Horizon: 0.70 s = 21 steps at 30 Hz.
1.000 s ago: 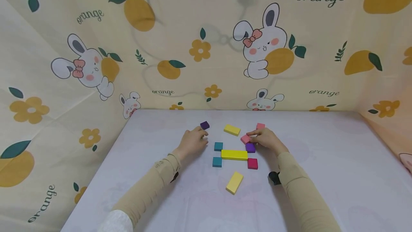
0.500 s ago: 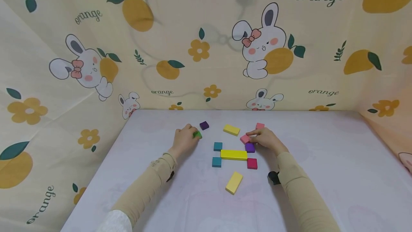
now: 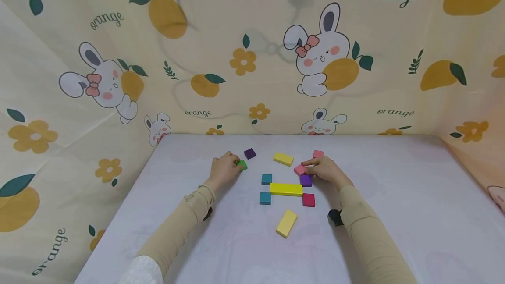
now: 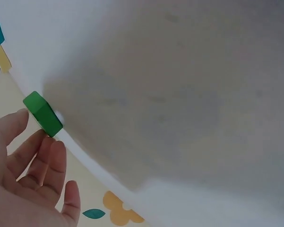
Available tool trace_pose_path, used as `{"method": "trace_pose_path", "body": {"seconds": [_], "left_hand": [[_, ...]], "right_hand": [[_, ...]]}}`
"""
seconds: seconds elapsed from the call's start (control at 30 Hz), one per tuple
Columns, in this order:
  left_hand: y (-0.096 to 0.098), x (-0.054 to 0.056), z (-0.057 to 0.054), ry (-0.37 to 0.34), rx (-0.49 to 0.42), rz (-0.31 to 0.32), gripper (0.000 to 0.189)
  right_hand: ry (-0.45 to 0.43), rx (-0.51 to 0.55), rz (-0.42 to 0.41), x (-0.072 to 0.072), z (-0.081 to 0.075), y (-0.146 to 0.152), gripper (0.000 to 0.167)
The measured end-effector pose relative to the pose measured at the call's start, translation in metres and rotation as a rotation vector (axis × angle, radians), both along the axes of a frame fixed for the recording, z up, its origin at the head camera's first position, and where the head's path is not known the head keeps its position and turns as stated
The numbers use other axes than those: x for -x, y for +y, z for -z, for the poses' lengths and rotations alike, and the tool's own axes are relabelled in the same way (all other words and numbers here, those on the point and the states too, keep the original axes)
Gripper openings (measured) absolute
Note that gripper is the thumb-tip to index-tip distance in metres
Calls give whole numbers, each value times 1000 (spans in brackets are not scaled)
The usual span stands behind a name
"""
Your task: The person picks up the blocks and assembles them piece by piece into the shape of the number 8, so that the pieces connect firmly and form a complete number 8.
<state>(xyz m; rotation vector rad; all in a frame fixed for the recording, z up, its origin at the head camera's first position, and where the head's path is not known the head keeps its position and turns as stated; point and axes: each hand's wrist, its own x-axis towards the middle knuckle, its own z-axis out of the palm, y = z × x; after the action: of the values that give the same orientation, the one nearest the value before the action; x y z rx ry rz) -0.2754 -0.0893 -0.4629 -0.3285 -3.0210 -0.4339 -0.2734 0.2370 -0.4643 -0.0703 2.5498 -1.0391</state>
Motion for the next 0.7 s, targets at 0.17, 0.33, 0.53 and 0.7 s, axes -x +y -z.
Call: {"method": "trace_pose_path", "body": {"seconds": [0.17, 0.33, 0.53, 0.7], "left_hand": [[1, 1, 1, 12, -18, -6, 24], [4, 3, 4, -21, -44, -10, 24], [13, 4, 3, -89, -55, 3, 26], [20, 3, 3, -113, -69, 16, 26]], "right_hand": [[-5, -1, -2, 1, 0, 1, 39], [-4, -8, -8, 2, 0, 1, 40], [-8, -5, -12, 3, 1, 2, 40], [-11, -1, -9, 3, 2, 2, 41]]}}
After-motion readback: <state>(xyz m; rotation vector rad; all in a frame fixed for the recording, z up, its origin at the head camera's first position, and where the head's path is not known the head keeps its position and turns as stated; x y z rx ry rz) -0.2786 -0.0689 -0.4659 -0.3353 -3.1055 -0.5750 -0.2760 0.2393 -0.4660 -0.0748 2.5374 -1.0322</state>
